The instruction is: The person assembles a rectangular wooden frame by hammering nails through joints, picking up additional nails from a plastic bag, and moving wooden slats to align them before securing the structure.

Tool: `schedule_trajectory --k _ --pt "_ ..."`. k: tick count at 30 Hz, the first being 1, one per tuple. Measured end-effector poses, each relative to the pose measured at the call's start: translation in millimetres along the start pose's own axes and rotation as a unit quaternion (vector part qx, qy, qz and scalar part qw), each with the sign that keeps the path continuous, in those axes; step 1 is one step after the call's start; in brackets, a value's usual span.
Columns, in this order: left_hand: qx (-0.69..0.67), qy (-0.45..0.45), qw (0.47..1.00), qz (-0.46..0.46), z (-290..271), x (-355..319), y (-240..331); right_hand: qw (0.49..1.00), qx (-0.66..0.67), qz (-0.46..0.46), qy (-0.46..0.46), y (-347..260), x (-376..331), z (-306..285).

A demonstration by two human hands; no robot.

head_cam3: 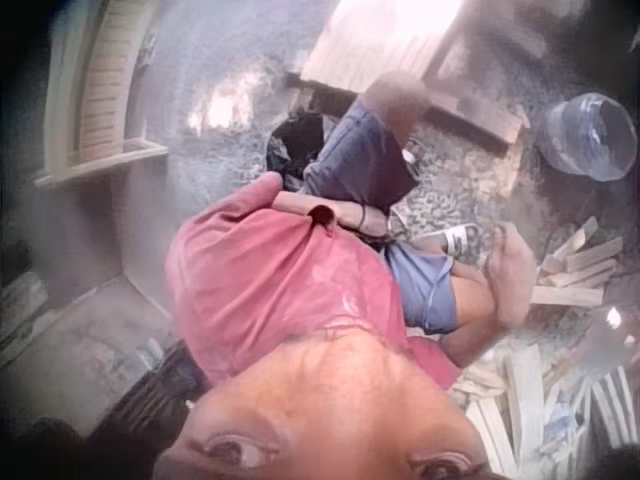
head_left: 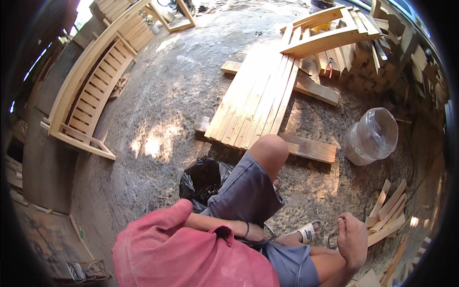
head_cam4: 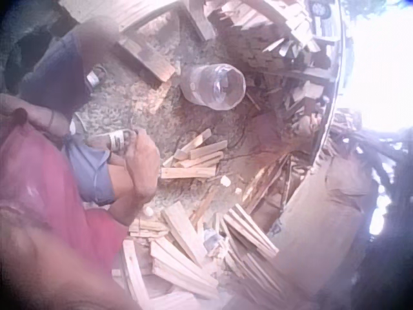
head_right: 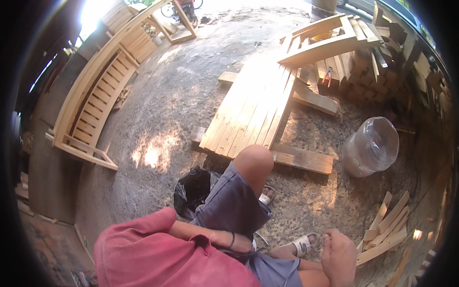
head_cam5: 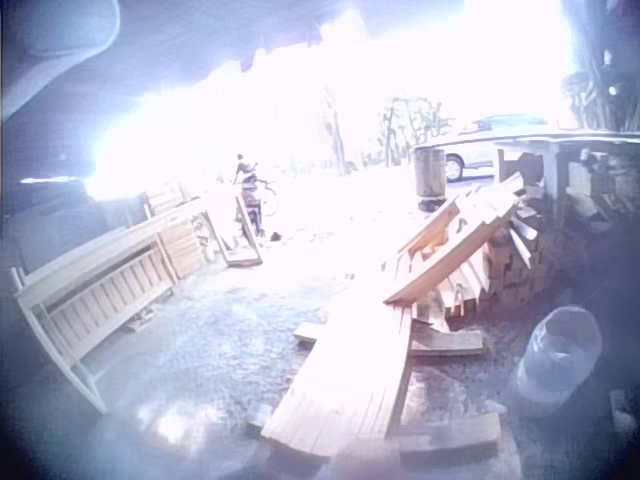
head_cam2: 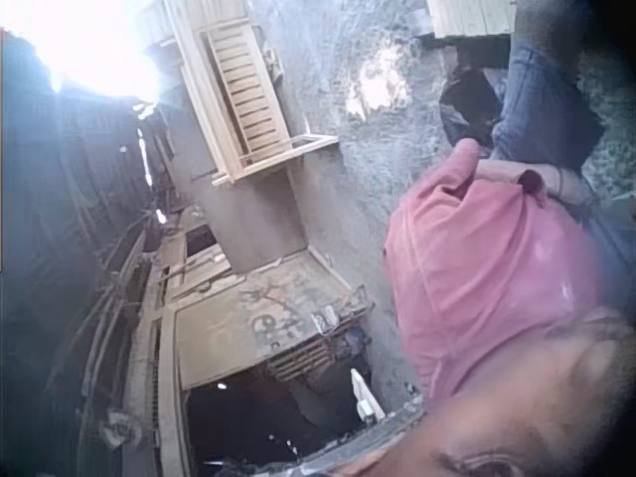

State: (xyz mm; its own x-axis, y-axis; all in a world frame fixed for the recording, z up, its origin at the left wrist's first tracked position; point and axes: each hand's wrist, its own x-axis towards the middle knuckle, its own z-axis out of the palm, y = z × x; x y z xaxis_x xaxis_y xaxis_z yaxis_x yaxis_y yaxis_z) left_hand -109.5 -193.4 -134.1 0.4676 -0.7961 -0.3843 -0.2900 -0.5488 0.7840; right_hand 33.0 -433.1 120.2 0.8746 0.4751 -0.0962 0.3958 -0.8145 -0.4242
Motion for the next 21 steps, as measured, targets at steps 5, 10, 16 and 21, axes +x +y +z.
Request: schedule_trajectory --k 5,10,16,21 --pt "0.070 0.029 0.997 0.021 11 -2 9 0.998 -0.002 0.041 -0.038 9 -4 2" --pt "0.171 -0.002 0.985 -0.005 20 10 24 0.996 0.007 0.076 -0.049 23 -16 2" --pt "0.143 0.059 0.987 0.050 20 -5 21 0.997 0.000 0.078 -0.015 38 -25 8" --pt "-0.190 0.047 0.952 0.236 -113 -70 92 0.989 0.042 0.138 -0.014 44 -28 -3"
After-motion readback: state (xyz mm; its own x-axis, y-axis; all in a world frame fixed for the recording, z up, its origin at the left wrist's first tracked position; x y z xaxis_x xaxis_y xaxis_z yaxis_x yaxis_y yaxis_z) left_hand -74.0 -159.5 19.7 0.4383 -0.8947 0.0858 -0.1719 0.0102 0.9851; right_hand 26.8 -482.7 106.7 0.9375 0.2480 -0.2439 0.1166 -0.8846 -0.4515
